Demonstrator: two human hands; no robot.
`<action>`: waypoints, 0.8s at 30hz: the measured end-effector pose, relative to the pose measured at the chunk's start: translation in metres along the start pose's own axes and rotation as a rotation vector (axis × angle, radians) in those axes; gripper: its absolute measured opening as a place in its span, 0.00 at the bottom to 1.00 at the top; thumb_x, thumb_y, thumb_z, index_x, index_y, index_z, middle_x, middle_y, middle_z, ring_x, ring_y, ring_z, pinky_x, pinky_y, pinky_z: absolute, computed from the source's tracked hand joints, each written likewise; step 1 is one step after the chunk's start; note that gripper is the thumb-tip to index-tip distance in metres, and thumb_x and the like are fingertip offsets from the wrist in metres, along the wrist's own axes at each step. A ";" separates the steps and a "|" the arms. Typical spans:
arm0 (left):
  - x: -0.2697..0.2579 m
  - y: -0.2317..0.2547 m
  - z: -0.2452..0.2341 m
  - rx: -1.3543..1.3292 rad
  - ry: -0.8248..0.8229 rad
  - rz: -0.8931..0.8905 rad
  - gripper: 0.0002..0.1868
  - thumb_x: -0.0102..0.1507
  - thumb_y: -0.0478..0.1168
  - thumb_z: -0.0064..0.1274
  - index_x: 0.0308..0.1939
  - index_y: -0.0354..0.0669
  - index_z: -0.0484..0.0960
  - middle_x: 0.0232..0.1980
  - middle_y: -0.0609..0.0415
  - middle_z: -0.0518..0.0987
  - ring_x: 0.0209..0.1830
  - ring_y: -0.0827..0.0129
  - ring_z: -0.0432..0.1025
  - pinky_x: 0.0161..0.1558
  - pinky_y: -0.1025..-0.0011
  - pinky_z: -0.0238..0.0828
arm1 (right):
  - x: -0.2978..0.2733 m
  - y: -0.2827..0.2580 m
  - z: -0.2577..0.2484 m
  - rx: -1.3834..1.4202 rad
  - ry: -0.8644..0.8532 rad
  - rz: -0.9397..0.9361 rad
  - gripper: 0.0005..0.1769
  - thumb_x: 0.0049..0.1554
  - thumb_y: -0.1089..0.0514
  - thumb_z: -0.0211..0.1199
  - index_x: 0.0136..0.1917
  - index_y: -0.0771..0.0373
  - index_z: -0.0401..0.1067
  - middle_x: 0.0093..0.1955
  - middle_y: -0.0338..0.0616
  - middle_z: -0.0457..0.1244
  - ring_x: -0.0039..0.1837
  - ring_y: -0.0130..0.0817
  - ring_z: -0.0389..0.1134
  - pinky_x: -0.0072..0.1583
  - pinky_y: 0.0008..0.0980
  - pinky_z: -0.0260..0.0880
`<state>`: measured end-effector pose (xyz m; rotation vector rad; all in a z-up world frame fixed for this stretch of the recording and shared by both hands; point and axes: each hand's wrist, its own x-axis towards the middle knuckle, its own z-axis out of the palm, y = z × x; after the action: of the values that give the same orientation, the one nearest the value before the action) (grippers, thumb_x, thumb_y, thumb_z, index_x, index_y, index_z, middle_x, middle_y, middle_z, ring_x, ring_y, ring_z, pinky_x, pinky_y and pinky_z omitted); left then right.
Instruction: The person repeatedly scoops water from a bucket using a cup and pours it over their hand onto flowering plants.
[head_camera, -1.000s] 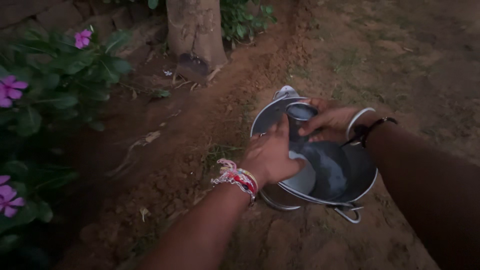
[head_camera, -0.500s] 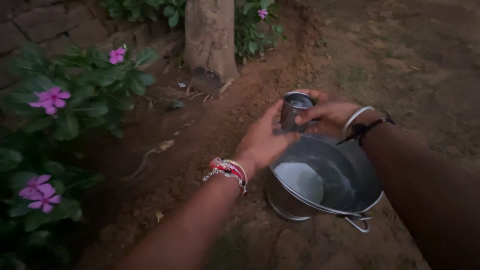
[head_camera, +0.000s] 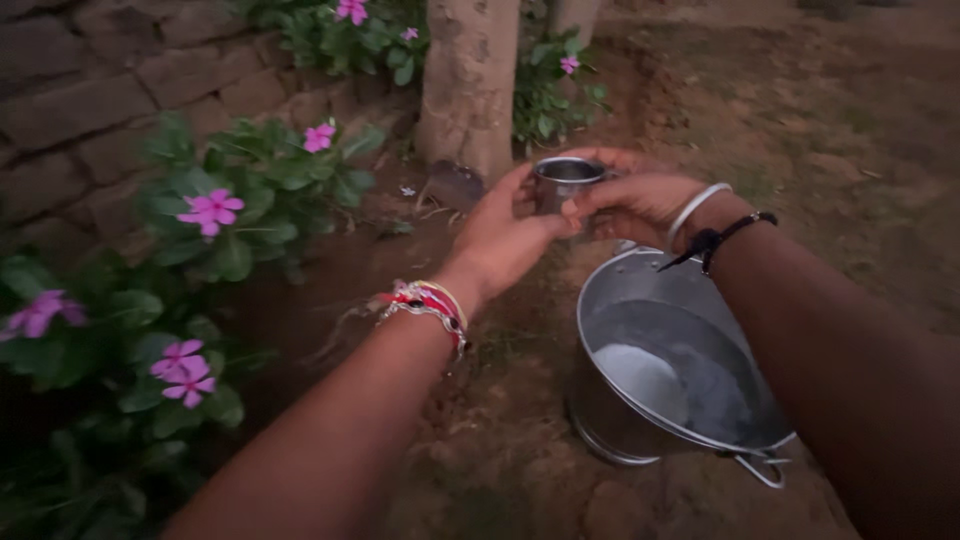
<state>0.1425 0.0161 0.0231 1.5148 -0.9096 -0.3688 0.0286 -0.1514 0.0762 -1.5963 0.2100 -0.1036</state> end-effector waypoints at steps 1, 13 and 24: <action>-0.001 0.005 -0.008 -0.066 -0.025 0.030 0.46 0.51 0.39 0.67 0.73 0.38 0.64 0.64 0.47 0.77 0.64 0.64 0.73 0.61 0.67 0.71 | 0.003 -0.006 0.007 -0.002 -0.006 -0.005 0.34 0.50 0.65 0.69 0.69 0.57 0.66 0.57 0.41 0.68 0.57 0.31 0.70 0.55 0.34 0.74; -0.022 0.053 -0.099 -0.019 0.092 0.048 0.46 0.49 0.43 0.68 0.69 0.39 0.68 0.61 0.51 0.80 0.61 0.65 0.74 0.62 0.67 0.70 | 0.044 -0.053 0.087 0.080 -0.143 -0.094 0.33 0.50 0.64 0.72 0.67 0.58 0.65 0.54 0.38 0.66 0.52 0.28 0.69 0.53 0.36 0.74; -0.046 0.070 -0.186 0.178 0.296 0.118 0.43 0.48 0.43 0.74 0.65 0.37 0.72 0.59 0.48 0.80 0.58 0.65 0.75 0.59 0.69 0.71 | 0.067 -0.092 0.184 0.011 -0.204 -0.209 0.29 0.52 0.59 0.72 0.66 0.61 0.71 0.51 0.40 0.67 0.48 0.27 0.70 0.51 0.32 0.77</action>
<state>0.2212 0.1833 0.1103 1.6175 -0.8061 0.0246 0.1368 0.0182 0.1562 -1.6028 -0.1163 -0.1019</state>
